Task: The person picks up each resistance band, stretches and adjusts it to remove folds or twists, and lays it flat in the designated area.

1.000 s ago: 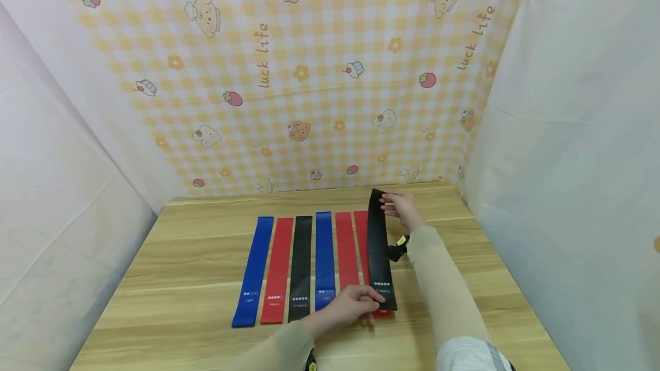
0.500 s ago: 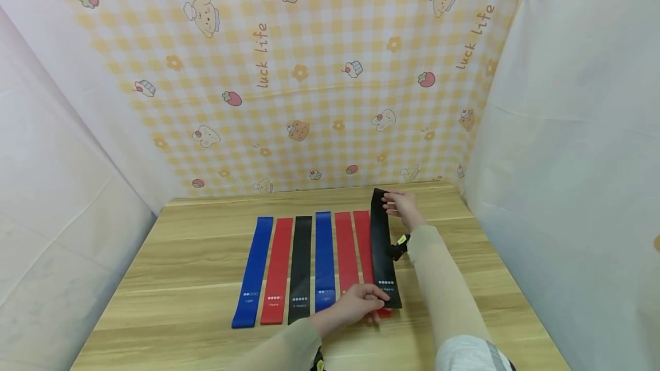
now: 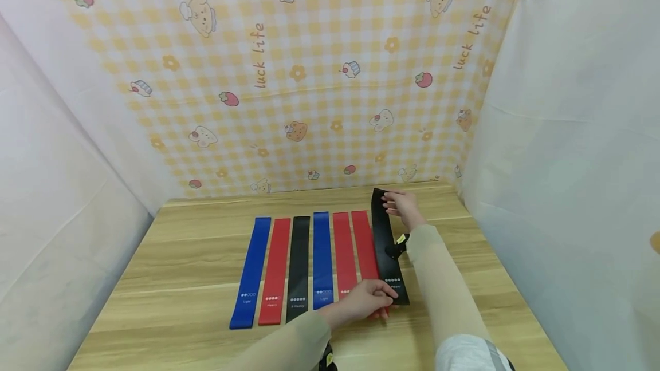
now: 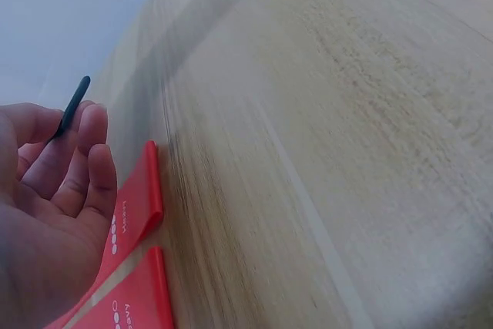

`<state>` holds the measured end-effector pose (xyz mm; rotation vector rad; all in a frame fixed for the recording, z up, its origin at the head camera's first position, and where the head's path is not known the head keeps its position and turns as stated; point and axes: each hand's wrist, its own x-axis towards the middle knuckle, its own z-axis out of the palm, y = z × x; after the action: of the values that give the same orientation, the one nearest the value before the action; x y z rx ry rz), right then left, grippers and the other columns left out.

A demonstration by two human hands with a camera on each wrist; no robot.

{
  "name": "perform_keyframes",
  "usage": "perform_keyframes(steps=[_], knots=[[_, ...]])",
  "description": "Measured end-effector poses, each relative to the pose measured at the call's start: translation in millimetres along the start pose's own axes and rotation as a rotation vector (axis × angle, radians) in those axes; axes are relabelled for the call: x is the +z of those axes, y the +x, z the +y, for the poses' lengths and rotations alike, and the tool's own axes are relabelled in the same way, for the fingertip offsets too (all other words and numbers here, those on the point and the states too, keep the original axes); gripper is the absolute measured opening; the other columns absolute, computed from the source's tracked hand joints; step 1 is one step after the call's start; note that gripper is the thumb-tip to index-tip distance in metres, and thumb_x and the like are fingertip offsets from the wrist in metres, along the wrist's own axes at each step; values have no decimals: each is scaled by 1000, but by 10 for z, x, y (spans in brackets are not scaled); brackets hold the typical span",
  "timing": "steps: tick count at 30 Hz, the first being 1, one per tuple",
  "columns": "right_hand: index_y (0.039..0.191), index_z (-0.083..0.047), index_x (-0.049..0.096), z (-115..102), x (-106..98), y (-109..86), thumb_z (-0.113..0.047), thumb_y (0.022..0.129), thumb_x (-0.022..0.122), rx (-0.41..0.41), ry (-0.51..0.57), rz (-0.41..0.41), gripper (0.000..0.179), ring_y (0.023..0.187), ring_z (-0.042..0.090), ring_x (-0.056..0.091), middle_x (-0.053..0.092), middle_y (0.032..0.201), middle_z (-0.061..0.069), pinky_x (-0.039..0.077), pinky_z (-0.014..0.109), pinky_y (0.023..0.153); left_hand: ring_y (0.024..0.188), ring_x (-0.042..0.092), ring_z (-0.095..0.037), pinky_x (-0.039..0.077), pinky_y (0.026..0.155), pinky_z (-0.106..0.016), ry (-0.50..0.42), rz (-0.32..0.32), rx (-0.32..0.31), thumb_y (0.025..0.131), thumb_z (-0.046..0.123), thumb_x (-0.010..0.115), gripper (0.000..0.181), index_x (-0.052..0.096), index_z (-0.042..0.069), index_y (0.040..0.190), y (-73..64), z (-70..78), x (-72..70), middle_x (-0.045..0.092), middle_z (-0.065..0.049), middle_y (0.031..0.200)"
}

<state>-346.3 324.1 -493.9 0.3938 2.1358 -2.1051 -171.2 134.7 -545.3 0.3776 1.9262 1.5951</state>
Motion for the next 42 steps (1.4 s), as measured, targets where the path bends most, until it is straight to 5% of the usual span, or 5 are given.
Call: perform_keyframes(steps=[6,15,30,42], knots=[[145,2,38,19,-75,-5,-19,103,47,-21,-18,-12,48,107,24,61,49,138,24,41,45,102,57,61,-18,41,48,-24,-15,-11,-13,93,8,63,10,72,13,94,52,29,38,71,-7,78],[146,0,37,8,-137,-30,-19,104,47,14,-3,-3,48,119,29,54,43,143,25,41,42,102,60,64,-21,45,52,-24,-20,11,-13,93,8,63,8,71,10,93,171,61,133,72,-3,80],[144,-1,42,46,-113,-44,-17,103,49,2,-22,6,45,121,34,52,58,124,14,38,48,104,53,55,-12,42,46,-22,-61,39,-50,93,7,63,8,70,10,92,135,2,183,72,-3,82],[145,-1,42,83,-106,-18,-17,102,50,-5,-9,-5,46,121,35,52,57,126,16,38,50,104,52,54,-12,43,47,-21,-91,76,-52,94,9,62,6,68,9,92,161,-18,263,72,-3,82]])
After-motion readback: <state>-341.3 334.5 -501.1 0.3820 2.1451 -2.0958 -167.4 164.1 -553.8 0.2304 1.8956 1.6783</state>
